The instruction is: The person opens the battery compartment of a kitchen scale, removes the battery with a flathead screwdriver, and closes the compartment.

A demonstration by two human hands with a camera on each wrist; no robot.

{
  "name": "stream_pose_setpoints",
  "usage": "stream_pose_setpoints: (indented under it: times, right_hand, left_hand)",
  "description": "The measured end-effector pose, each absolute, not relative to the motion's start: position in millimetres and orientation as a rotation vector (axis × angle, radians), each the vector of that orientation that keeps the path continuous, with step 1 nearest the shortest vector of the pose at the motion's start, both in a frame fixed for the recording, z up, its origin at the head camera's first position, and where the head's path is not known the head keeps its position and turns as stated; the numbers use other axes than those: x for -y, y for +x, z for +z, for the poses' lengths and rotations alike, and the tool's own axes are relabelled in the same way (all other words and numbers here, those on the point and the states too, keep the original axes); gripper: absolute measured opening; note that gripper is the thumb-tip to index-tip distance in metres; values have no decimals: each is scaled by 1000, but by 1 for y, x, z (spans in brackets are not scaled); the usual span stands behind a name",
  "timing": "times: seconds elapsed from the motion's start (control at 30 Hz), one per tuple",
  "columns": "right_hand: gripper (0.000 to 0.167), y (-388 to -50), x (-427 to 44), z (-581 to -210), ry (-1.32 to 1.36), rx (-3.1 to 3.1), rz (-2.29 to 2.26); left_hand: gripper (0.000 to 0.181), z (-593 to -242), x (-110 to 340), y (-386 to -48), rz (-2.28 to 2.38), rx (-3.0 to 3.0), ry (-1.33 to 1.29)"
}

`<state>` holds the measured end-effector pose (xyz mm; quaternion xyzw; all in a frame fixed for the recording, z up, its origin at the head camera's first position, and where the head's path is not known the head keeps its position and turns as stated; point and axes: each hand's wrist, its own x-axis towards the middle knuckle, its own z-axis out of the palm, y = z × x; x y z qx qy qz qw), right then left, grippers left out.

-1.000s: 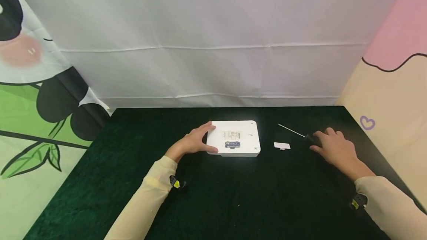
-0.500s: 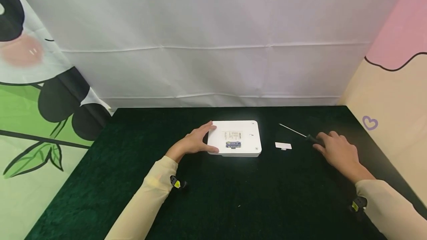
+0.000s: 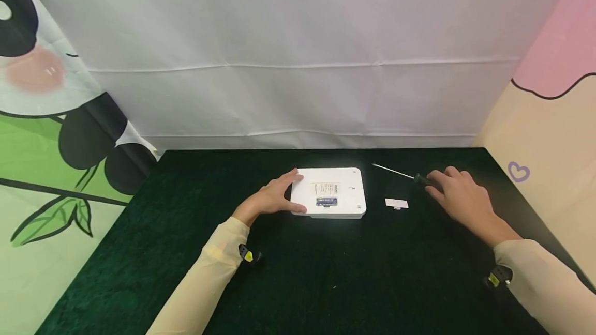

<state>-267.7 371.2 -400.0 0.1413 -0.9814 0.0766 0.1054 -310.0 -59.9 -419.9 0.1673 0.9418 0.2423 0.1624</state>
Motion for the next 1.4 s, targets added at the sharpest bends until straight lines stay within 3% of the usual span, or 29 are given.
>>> stream_pose_setpoints:
  times: [0.47, 0.93, 1.4]
  right_hand:
    - [25, -266, -312, -345, 742, 2671, -63]
    - [24, -269, -283, -307, 901, 2613, -295]
    - [23, -266, -255, -293, 986, 2581, -424]
  left_hand:
    - [92, -417, 61, -308, 706, -2678, 468]
    - [92, -414, 61, -306, 705, -2673, 464]
    - [90, -412, 60, -306, 691, -2682, 464]
